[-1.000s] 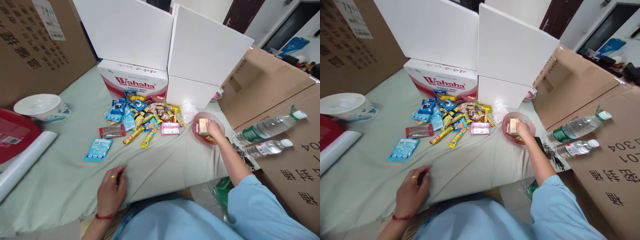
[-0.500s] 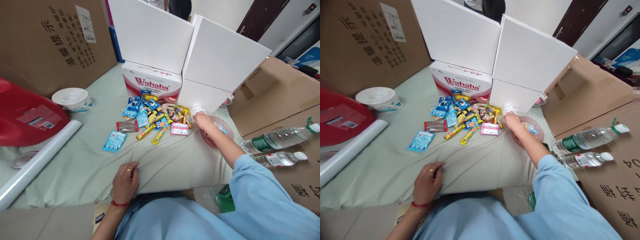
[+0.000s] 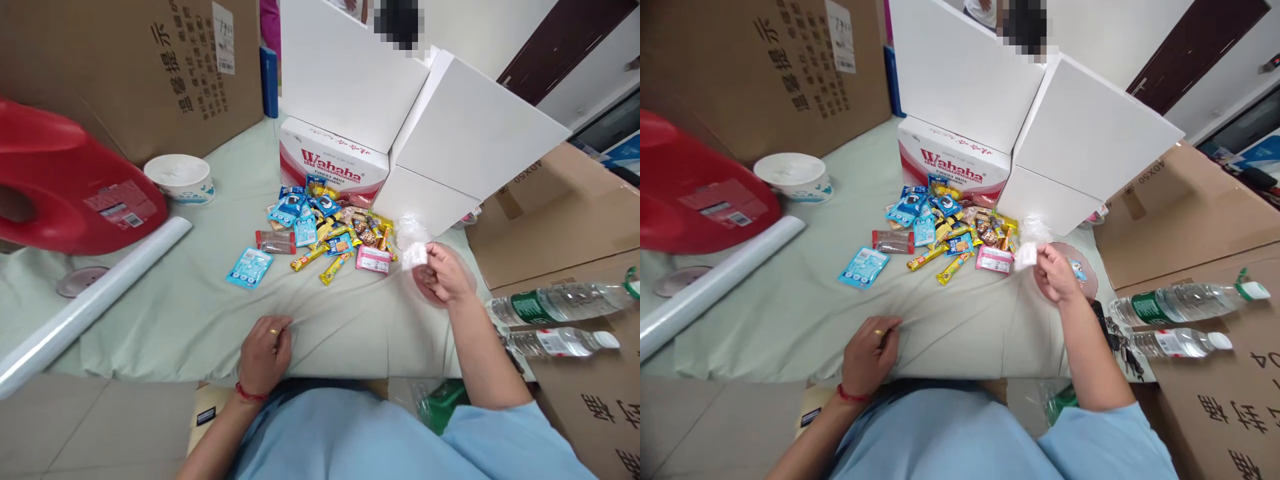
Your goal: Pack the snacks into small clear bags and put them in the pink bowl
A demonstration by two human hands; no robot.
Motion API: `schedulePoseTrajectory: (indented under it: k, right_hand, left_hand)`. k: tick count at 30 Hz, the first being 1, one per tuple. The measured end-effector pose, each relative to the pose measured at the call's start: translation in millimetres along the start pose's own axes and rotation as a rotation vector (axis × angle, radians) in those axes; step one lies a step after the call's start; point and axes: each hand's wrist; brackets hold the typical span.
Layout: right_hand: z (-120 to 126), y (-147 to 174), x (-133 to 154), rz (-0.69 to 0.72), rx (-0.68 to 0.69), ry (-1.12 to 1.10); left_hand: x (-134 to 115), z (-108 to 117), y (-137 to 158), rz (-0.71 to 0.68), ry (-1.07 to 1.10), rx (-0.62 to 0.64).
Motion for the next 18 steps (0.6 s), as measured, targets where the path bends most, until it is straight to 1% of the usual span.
schedulePoseTrajectory:
  k: [2, 4, 6, 7, 9, 10, 11, 13, 15, 18]
  right_hand:
    - [-27.6, 28.3, -10.9, -0.102, 0.127, -0.334]
    - [-63.3, 48.4, -24.6, -0.183, 0.218, -0.529]
    - [-100.4, 61.9, -37.0, -0.236, 0.278, -0.641]
    - [-117.5, 67.1, -41.5, -0.259, 0.311, -0.673]
    - [-145.1, 75.2, -46.1, -0.306, 0.391, -0.688]
    - [-154.6, 78.1, -46.1, -0.332, 0.437, -0.666]
    - [-160.7, 80.0, -45.1, -0.353, 0.475, -0.629]
    - [-163.0, 81.0, -41.5, -0.370, 0.517, -0.522]
    - [-154.8, 78.4, -38.5, -0.361, 0.527, -0.410]
    - [-134.7, 71.1, -39.5, -0.327, 0.511, -0.280]
  left_hand:
    - [-5.2, 1.3, -1.5, 0.070, 0.077, -0.005]
    - [-15.4, 0.1, -4.3, 0.206, 0.203, 0.014]
    - [-28.9, -4.7, -8.5, 0.383, 0.397, 0.056]
    - [-35.5, -8.3, -11.0, 0.467, 0.544, 0.095]
    - [-45.7, -16.1, -16.2, 0.589, 0.827, 0.204]
    - [-48.6, -19.2, -18.3, 0.631, 0.906, 0.234]
    - [-49.8, -21.2, -19.8, 0.654, 0.945, 0.248]
    - [-48.0, -21.0, -21.1, 0.667, 0.942, 0.230]
    - [-42.9, -16.5, -20.9, 0.657, 0.898, 0.202]
    - [-36.2, -9.5, -20.0, 0.644, 0.874, 0.206]
Point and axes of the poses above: each hand's wrist, its own y-axis away from the middle knuckle, its own z-axis out of the back of the hand, x = y × z
